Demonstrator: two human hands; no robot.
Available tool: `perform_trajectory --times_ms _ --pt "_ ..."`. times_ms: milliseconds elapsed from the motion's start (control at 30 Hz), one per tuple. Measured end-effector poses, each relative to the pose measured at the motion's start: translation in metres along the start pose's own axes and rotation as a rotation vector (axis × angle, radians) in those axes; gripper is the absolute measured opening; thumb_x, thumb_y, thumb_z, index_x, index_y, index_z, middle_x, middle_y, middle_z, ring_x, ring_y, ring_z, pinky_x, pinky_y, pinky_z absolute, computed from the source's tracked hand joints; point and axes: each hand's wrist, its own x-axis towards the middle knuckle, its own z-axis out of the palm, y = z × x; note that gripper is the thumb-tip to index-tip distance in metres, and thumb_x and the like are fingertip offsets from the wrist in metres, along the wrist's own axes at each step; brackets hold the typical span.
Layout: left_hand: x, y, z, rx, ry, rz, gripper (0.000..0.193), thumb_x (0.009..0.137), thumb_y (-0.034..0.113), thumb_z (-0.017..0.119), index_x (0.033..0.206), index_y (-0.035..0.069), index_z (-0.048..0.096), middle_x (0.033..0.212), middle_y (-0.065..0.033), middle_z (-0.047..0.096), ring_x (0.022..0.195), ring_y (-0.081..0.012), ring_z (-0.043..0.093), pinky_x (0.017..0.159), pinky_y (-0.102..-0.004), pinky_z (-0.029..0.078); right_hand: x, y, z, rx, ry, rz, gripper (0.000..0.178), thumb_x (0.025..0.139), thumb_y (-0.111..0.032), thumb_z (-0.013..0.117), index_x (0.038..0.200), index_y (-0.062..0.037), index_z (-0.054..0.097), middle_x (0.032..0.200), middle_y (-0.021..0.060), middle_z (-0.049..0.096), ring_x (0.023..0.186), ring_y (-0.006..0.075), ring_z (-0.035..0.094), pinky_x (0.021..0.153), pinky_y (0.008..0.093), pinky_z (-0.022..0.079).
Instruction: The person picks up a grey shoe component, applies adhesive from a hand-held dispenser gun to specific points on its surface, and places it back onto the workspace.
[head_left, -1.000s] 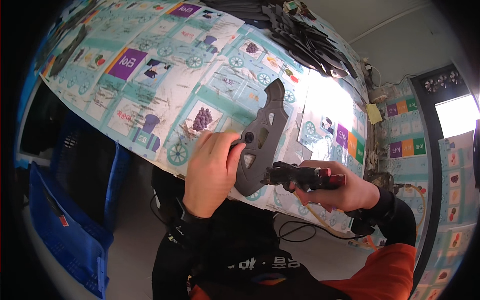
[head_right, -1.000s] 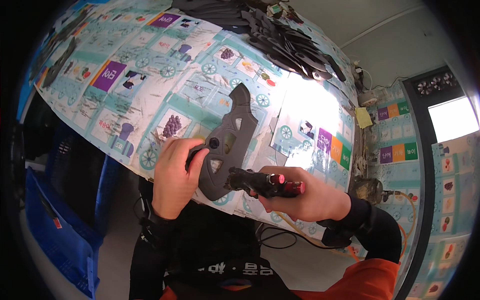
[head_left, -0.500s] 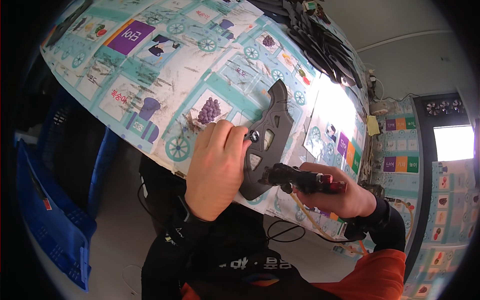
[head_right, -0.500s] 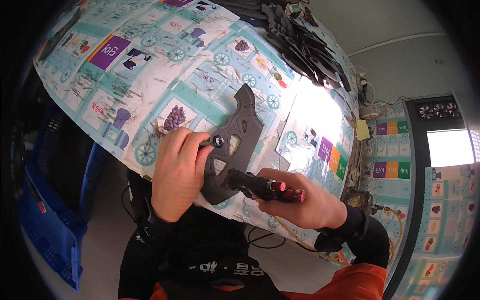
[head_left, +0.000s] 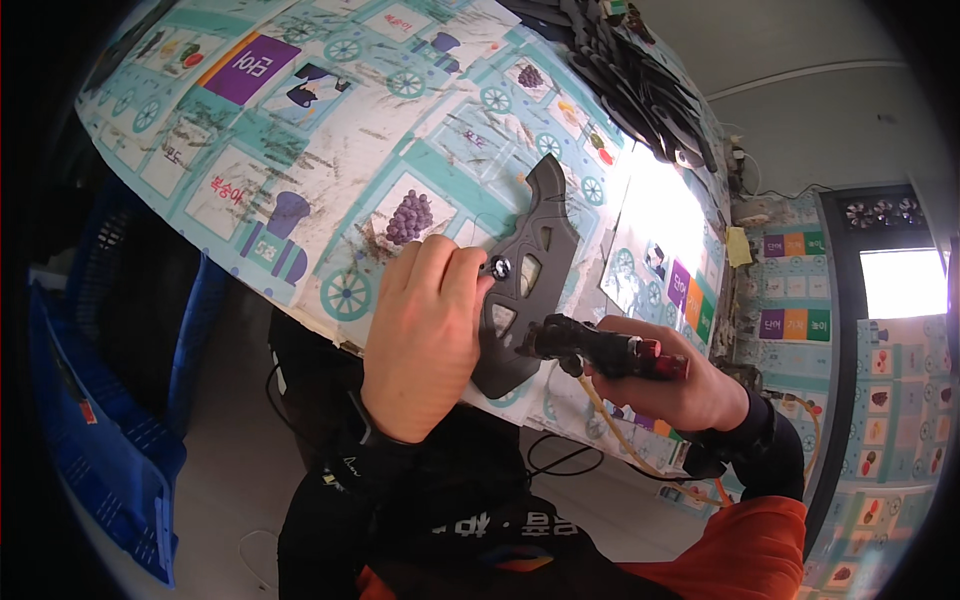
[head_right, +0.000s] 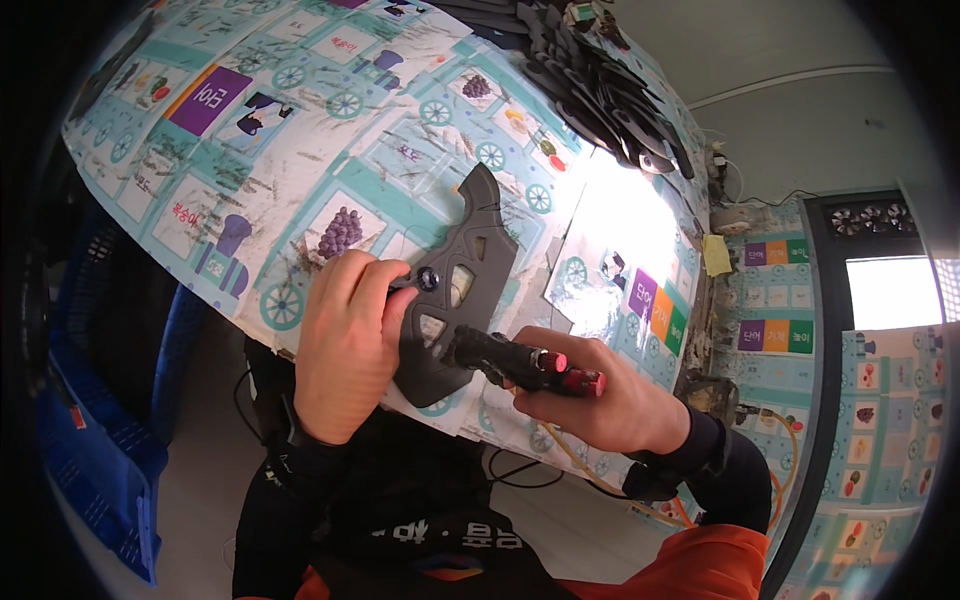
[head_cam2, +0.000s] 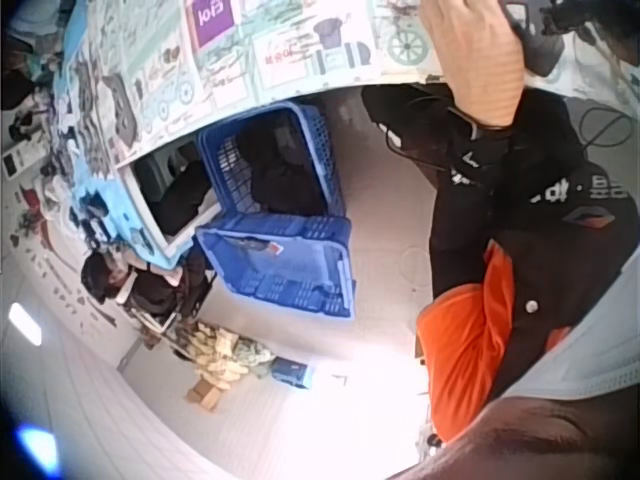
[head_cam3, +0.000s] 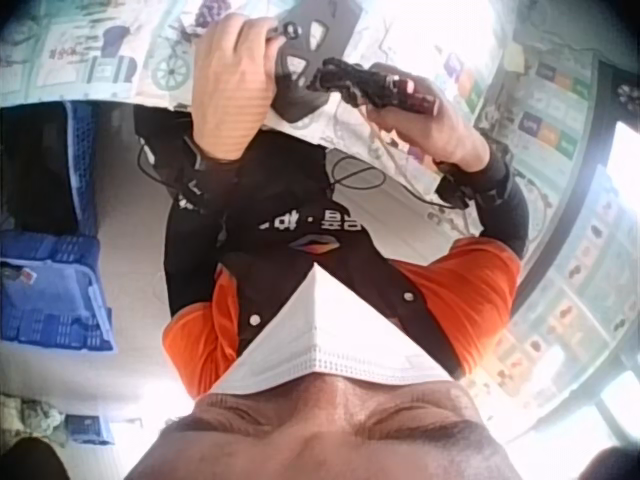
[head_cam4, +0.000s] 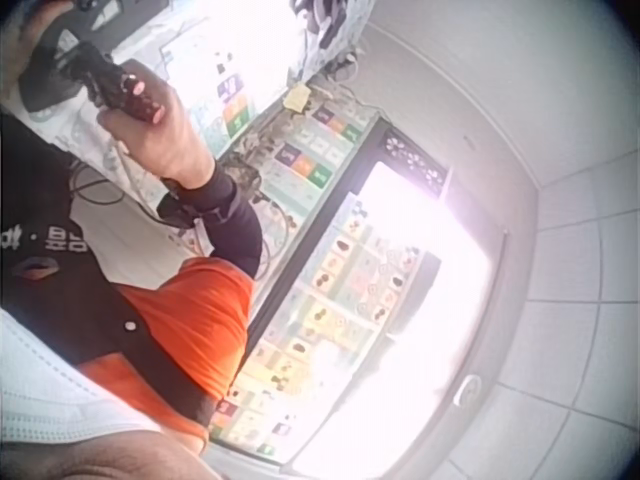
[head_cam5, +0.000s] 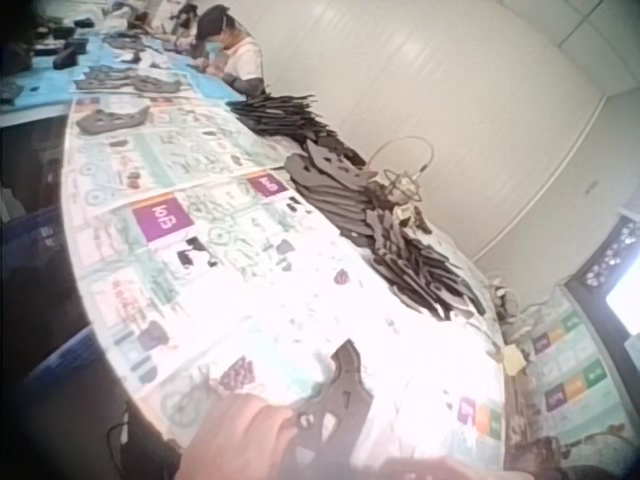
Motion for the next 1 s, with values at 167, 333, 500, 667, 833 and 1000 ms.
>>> perform_trajectory --times_ms 167,333,500,667,833,1000 --pt "0.001 0.002 0.0 -0.026 0.021 -0.038 0.024 0.089 0.003 0.077 0.11 0.003 0.065 0.103 -0.0126 0.06 0.098 -0.0362 0.062 0.085 -0.046 0.05 0.0 -0.006 -0.002 0.058 0.051 0.049 0.024 0.097 -0.012 0.071 0.117 -0.0001 0.063 0.091 0.0042 0.066 0.08 0.0099 0.058 0.075 0.0281 0.05" --pt "0.0 0.002 -0.005 -0.006 0.016 -0.046 0.024 0.089 0.003 0.077 0.111 0.003 0.065 0.103 -0.0124 0.06 0.098 -0.036 0.062 0.085 -0.0459 0.05 0.001 -0.012 -0.002 0.13 0.056 -0.007 0.021 0.096 -0.01 0.069 0.114 0.0001 0.064 0.09 0.0035 0.065 0.08 0.0092 0.057 0.069 0.0269 0.048" --pt "0.002 0.002 0.0 -0.019 0.006 -0.043 0.023 0.09 0.003 0.076 0.111 0.003 0.065 0.104 -0.0122 0.059 0.098 -0.0356 0.062 0.086 -0.0457 0.05 0.003 -0.001 -0.009 0.119 0.101 0.012 0.019 0.096 -0.009 0.068 0.112 -0.0001 0.065 0.087 0.0016 0.063 0.076 0.0074 0.055 0.066 0.0263 0.045" --pt "0.002 0.003 -0.001 -0.016 -0.007 -0.054 0.023 0.091 0.003 0.076 0.111 0.003 0.065 0.104 -0.0123 0.059 0.099 -0.0356 0.062 0.086 -0.0453 0.05 0.005 -0.007 -0.012 0.146 0.086 0.049 0.017 0.095 -0.009 0.068 0.11 -0.0012 0.065 0.083 -0.001 0.061 0.072 0.0054 0.052 0.064 0.0257 0.043" --pt "0.002 0.003 -0.001 -0.022 0.011 -0.043 0.023 0.09 0.002 0.076 0.111 0.003 0.065 0.103 -0.0125 0.059 0.098 -0.0358 0.062 0.085 -0.0455 0.05 0.005 -0.01 -0.012 0.187 0.137 0.055 0.015 0.095 -0.009 0.069 0.108 -0.0025 0.065 0.082 -0.0022 0.059 0.071 0.005 0.051 0.062 0.025 0.041" --pt "0.002 0.003 -0.002 -0.018 0.02 -0.044 0.024 0.089 0.0 0.076 0.111 0.002 0.065 0.102 -0.0127 0.059 0.097 -0.036 0.062 0.084 -0.0456 0.05 0.007 -0.01 -0.015 0.193 0.165 0.038 0.014 0.093 -0.007 0.067 0.107 -0.0044 0.064 0.076 -0.0017 0.059 0.058 0.0039 0.048 0.052 0.0244 0.036"
